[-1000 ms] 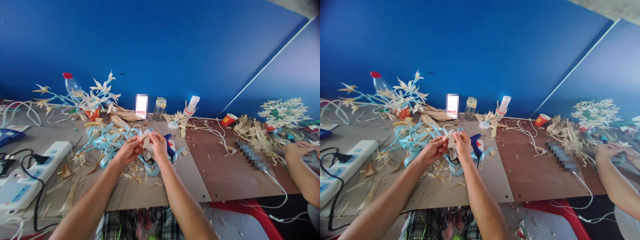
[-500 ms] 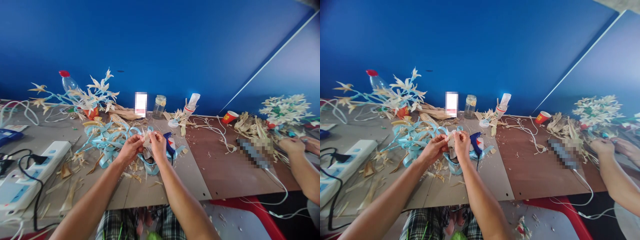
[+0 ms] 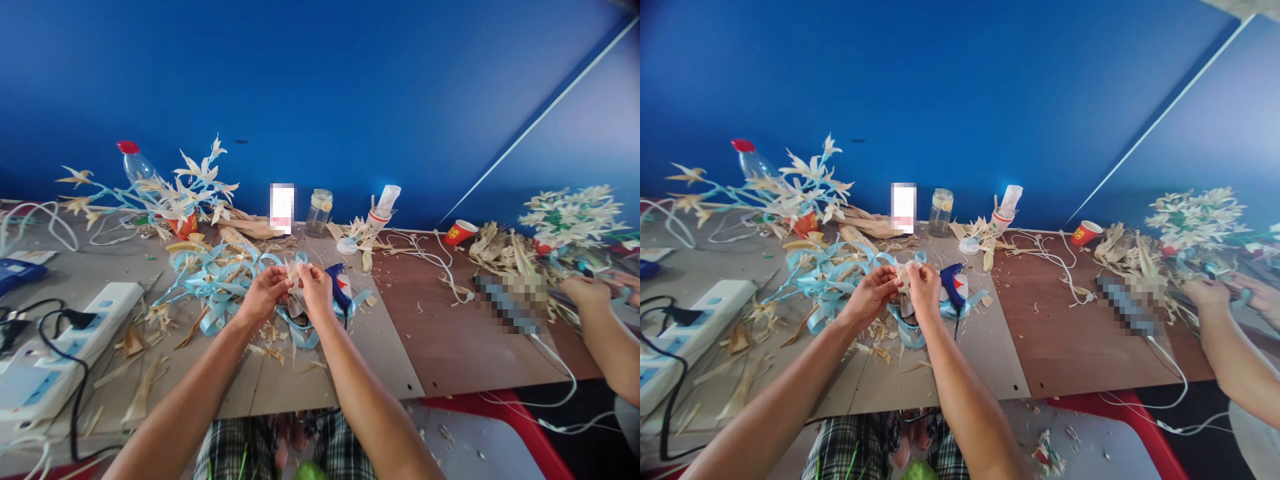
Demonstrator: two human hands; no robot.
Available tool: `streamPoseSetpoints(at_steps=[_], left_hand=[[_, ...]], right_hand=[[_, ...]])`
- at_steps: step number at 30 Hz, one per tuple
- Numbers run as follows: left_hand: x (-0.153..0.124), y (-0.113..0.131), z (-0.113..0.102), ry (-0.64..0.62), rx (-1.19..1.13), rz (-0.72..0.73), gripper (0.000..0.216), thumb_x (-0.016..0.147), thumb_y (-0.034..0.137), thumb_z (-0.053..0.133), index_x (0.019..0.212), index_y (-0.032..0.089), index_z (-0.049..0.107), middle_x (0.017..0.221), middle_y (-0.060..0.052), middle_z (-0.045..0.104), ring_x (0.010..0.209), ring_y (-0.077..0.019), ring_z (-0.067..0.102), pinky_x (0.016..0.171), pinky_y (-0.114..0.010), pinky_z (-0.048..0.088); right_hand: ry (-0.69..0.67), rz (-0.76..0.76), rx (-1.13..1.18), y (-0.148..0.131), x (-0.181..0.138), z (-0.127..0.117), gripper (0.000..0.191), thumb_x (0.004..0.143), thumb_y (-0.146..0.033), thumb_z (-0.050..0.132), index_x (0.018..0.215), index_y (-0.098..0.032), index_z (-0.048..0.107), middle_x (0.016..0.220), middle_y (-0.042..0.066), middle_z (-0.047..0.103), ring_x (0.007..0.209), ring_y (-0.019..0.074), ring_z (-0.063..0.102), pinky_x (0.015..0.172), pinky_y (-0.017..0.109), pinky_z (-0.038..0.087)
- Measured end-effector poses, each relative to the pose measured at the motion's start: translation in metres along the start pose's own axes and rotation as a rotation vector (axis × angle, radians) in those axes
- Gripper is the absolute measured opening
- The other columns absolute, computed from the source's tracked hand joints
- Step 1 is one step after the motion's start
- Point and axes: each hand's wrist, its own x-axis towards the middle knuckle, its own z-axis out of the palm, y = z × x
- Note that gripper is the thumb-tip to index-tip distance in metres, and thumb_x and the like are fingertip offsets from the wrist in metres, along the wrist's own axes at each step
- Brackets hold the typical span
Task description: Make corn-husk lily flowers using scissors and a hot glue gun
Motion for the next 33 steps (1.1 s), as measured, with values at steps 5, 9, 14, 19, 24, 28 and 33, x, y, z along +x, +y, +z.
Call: streamPoseSetpoints(at_steps=[5, 9, 14, 19, 24, 28, 33], left_hand=[[0.001, -0.002, -0.004, -0.063, 0.020, -0.119, 0.028, 0.054, 0.022, 0.080, 0.074, 0.010, 0.065, 0.062, 0.000, 0.060, 0.048, -0.0041, 0.048, 0.046, -0.017, 0.036], [0.000, -0.001, -0.005, -0.086, -0.033, -0.145, 0.023, 0.058, 0.021, 0.079, 0.072, 0.009, 0.066, 0.064, -0.001, 0.060, 0.048, -0.0044, 0.048, 0.048, -0.017, 0.038], [0.000, 0.002, -0.008, -0.093, -0.182, -0.200, 0.018, 0.072, 0.026, 0.068, 0.072, 0.009, 0.062, 0.067, -0.004, 0.060, 0.052, -0.0071, 0.051, 0.052, -0.020, 0.044], [0.000, 0.003, -0.014, -0.125, -0.252, -0.228, 0.010, 0.074, 0.017, 0.066, 0.075, 0.009, 0.061, 0.066, -0.003, 0.057, 0.050, -0.0051, 0.047, 0.053, -0.020, 0.044], [-0.001, 0.004, -0.013, -0.146, -0.266, -0.203, 0.010, 0.071, 0.014, 0.069, 0.074, 0.009, 0.061, 0.065, -0.001, 0.056, 0.051, -0.0038, 0.046, 0.054, -0.018, 0.042], [-0.002, 0.005, -0.009, -0.168, -0.233, -0.192, 0.013, 0.069, 0.014, 0.071, 0.071, 0.009, 0.059, 0.063, -0.001, 0.055, 0.049, -0.0035, 0.045, 0.052, -0.017, 0.040], [-0.002, 0.006, -0.006, -0.140, -0.242, -0.175, 0.016, 0.066, 0.012, 0.073, 0.075, 0.010, 0.060, 0.061, -0.001, 0.056, 0.049, -0.0037, 0.046, 0.050, -0.015, 0.039]], right_hand=[[-0.014, 0.054, 0.063, -0.002, -0.002, 0.001, 0.032, 0.072, -0.043, 0.057, 0.054, -0.017, 0.052, 0.051, -0.004, 0.046, 0.049, 0.0092, 0.041, 0.049, 0.021, 0.033], [-0.020, 0.067, 0.078, -0.003, -0.002, 0.001, 0.031, 0.071, -0.044, 0.058, 0.056, -0.016, 0.055, 0.052, -0.003, 0.049, 0.050, 0.0091, 0.042, 0.049, 0.021, 0.033], [-0.013, 0.076, 0.083, -0.010, -0.003, 0.000, 0.031, 0.071, -0.044, 0.057, 0.060, -0.015, 0.058, 0.050, -0.004, 0.048, 0.050, 0.0093, 0.042, 0.050, 0.021, 0.034], [-0.006, 0.121, 0.148, -0.011, -0.004, 0.001, 0.031, 0.068, -0.044, 0.060, 0.058, -0.016, 0.055, 0.048, -0.005, 0.045, 0.048, 0.0083, 0.039, 0.048, 0.021, 0.032], [-0.031, 0.128, 0.183, -0.009, -0.003, 0.002, 0.030, 0.067, -0.044, 0.060, 0.060, -0.015, 0.056, 0.048, -0.005, 0.044, 0.047, 0.0078, 0.039, 0.047, 0.021, 0.032], [-0.020, 0.097, 0.161, -0.008, -0.002, 0.001, 0.031, 0.068, -0.044, 0.060, 0.057, -0.015, 0.054, 0.049, -0.005, 0.044, 0.048, 0.0076, 0.039, 0.047, 0.021, 0.032], [0.001, 0.054, 0.062, -0.008, -0.002, 0.000, 0.031, 0.070, -0.044, 0.058, 0.057, -0.015, 0.055, 0.050, -0.004, 0.047, 0.049, 0.0087, 0.041, 0.048, 0.021, 0.033]])
